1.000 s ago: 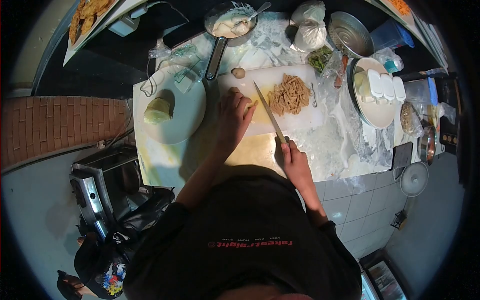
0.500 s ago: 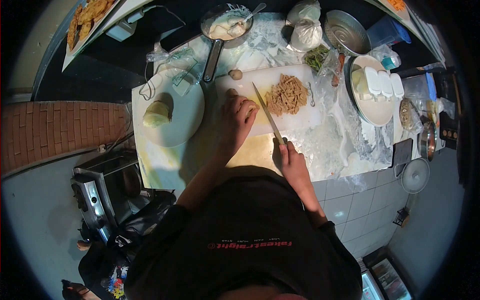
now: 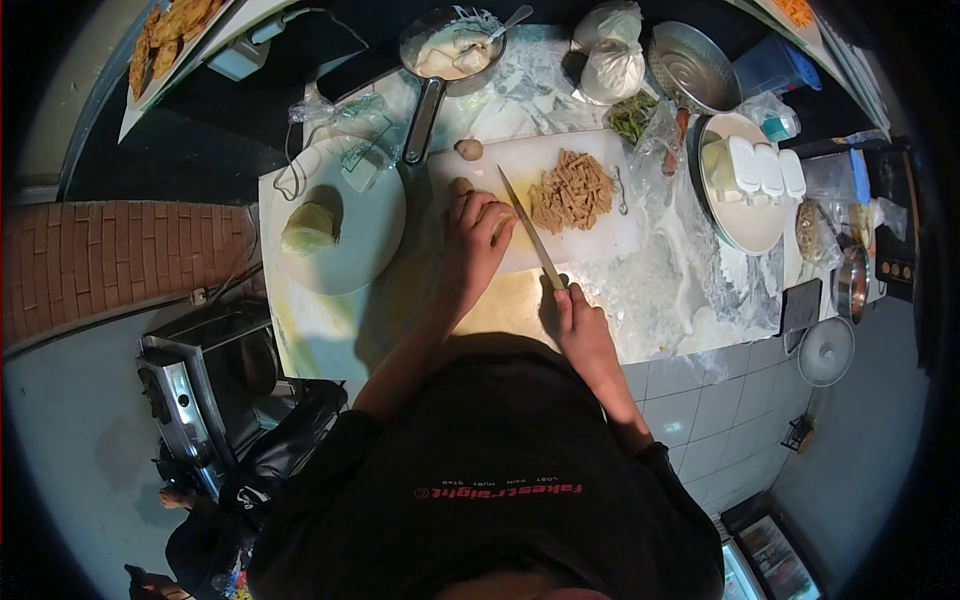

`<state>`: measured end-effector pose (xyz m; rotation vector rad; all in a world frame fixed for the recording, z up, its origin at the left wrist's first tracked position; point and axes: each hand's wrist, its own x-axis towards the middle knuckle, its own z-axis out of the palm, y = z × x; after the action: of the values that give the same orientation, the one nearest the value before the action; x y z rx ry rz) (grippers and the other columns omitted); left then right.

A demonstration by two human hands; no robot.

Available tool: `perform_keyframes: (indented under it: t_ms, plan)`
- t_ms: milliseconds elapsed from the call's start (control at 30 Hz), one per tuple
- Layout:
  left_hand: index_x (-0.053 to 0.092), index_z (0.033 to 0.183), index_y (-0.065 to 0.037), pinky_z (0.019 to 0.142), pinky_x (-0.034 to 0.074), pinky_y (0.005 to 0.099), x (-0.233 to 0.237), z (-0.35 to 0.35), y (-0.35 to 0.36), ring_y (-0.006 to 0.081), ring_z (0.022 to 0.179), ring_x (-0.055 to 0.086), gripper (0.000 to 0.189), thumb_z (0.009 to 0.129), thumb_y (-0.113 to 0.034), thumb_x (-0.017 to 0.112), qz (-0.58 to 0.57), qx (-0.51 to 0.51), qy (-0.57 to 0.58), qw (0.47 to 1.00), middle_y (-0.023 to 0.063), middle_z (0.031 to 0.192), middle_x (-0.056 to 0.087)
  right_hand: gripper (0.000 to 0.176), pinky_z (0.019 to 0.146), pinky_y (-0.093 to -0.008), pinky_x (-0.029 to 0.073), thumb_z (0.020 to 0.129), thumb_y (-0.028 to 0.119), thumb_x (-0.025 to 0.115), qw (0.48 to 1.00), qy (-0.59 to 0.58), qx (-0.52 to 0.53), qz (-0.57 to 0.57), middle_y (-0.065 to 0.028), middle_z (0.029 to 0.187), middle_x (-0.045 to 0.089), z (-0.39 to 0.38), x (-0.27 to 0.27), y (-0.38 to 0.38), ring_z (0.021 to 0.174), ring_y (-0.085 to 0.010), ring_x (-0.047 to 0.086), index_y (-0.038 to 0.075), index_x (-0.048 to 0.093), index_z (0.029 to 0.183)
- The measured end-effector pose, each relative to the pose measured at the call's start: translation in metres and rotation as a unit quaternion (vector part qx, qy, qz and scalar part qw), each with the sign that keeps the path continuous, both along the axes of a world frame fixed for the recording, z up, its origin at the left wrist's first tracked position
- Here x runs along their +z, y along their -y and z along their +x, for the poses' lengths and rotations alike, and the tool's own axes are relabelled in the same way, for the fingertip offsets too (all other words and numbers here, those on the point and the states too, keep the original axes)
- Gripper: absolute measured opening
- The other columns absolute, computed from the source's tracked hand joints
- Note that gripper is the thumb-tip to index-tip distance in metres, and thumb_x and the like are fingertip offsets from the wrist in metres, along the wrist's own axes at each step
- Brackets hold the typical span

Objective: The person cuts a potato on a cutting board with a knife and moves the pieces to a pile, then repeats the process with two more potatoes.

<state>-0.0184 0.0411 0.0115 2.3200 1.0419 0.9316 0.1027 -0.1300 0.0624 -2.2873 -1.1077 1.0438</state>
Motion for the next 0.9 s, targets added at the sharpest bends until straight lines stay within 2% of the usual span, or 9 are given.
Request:
perform_keyframes:
  t_ms: [233,433,500,633,733,800,900]
  plan:
    - [0.07,0.091,-0.01,0.087,0.045,0.04,-0.005,0.0,-0.001,0.0257,0.097,0.058,0.016,0.077,-0.009,0.078,0.01,0.001,0.005,1.0,0.004,0.096,0.061,0.037,0.065,-0.0603,0.049,0.107,0.034,0.04,1.0,0.001,0.003,-0.019,-0.0325,0.08,0.064,0.001,0.001,-0.004,0.08,-0.0537,0.062,-0.001,0.053,0.111]
    - [0.072,0.087,-0.009,0.085,0.043,0.0382,-0.003,0.001,0.0,0.0235,0.095,0.058,0.01,0.078,-0.009,0.078,0.011,-0.007,0.002,1.0,0.0008,0.092,0.064,0.038,0.07,-0.0587,0.051,0.107,0.031,0.04,1.0,-0.005,0.009,-0.013,-0.0324,0.086,0.066,0.002,0.005,-0.007,0.084,-0.0527,0.063,-0.002,0.055,0.12]
    - [0.072,0.086,-0.009,0.085,0.042,0.0379,-0.002,0.001,-0.001,0.023,0.094,0.058,0.009,0.079,-0.009,0.078,0.014,-0.013,0.005,1.0,0.0002,0.091,0.064,0.041,0.065,-0.0553,0.049,0.108,0.033,0.04,1.0,-0.01,0.002,0.027,-0.0327,0.075,0.063,0.003,-0.004,-0.005,0.077,-0.0524,0.062,-0.003,0.058,0.115]
    - [0.072,0.084,-0.008,0.084,0.042,0.0383,-0.002,0.001,-0.001,0.0229,0.094,0.058,0.009,0.078,-0.009,0.078,0.018,-0.011,0.009,1.0,0.0003,0.091,0.065,0.04,0.064,-0.0557,0.05,0.108,0.033,0.039,0.998,0.012,0.001,0.056,-0.032,0.074,0.063,0.002,-0.013,-0.007,0.075,-0.052,0.063,-0.002,0.057,0.112]
    - [0.071,0.082,-0.009,0.084,0.042,0.0385,0.001,0.001,-0.002,0.0222,0.094,0.058,0.007,0.079,-0.01,0.077,0.021,-0.012,0.009,1.0,-0.0006,0.09,0.064,0.037,0.062,-0.0575,0.05,0.108,0.034,0.04,0.998,0.055,0.015,0.029,-0.0314,0.072,0.063,-0.001,-0.021,-0.01,0.073,-0.0518,0.063,0.001,0.056,0.111]
    - [0.07,0.081,-0.01,0.083,0.042,0.039,0.003,-0.002,-0.003,0.0217,0.094,0.058,0.006,0.079,-0.011,0.075,0.024,-0.009,0.006,1.0,-0.0015,0.089,0.063,0.041,0.063,-0.0592,0.053,0.107,0.038,0.037,0.995,0.087,0.025,-0.03,-0.0307,0.076,0.066,-0.002,-0.017,-0.011,0.074,-0.0513,0.065,0.005,0.053,0.125]
    - [0.07,0.081,-0.011,0.083,0.043,0.0393,0.002,0.0,-0.004,0.0228,0.094,0.058,0.006,0.079,-0.012,0.075,0.013,-0.022,0.015,1.0,-0.0011,0.089,0.063,0.039,0.06,-0.0595,0.052,0.107,0.038,0.039,0.992,0.12,0.002,-0.025,-0.0302,0.072,0.065,-0.001,-0.007,-0.009,0.071,-0.051,0.065,0.004,0.053,0.119]
